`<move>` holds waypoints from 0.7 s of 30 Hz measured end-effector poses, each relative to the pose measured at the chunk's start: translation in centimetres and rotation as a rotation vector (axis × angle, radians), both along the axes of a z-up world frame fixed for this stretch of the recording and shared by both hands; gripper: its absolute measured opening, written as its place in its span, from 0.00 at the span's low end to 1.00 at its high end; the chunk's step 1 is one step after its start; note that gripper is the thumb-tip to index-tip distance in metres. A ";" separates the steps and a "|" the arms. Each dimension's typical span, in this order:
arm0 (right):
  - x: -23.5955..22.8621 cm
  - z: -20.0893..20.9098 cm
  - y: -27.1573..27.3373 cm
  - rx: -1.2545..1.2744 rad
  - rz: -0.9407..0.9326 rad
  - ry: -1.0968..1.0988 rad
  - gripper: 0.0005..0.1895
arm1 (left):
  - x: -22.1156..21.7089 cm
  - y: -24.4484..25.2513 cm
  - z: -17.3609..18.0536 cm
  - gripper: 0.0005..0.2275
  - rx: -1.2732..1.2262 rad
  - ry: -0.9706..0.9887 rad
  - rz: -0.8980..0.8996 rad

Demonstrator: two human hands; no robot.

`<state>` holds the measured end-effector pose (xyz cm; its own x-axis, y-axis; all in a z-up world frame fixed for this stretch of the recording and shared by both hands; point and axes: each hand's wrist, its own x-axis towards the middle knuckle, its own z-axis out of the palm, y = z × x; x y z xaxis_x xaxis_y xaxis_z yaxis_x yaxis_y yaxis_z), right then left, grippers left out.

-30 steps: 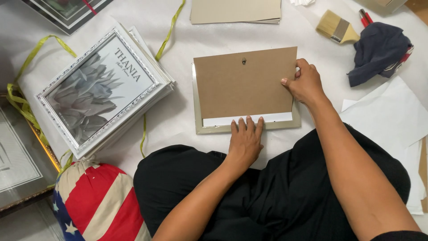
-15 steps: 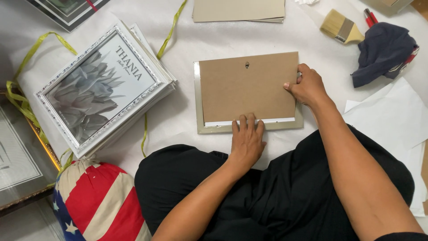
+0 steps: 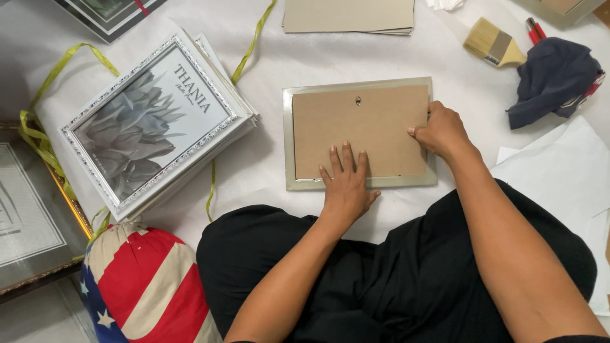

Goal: Cleaning glass and assembling picture frames with backing boards

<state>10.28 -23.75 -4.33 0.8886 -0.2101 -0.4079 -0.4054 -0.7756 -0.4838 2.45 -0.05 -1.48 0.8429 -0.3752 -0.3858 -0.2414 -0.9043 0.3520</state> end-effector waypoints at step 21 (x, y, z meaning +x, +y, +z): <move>-0.7 0.7 -1.1 0.062 -0.093 0.034 0.18 | 6.9 8.6 0.2 0.26 -0.098 -0.125 0.547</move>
<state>9.59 -24.87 -3.62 0.8516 -0.2645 -0.4525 -0.4915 -0.7027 -0.5144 9.40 8.55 -1.26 0.9616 0.0998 -0.2558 0.2077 -0.8738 0.4397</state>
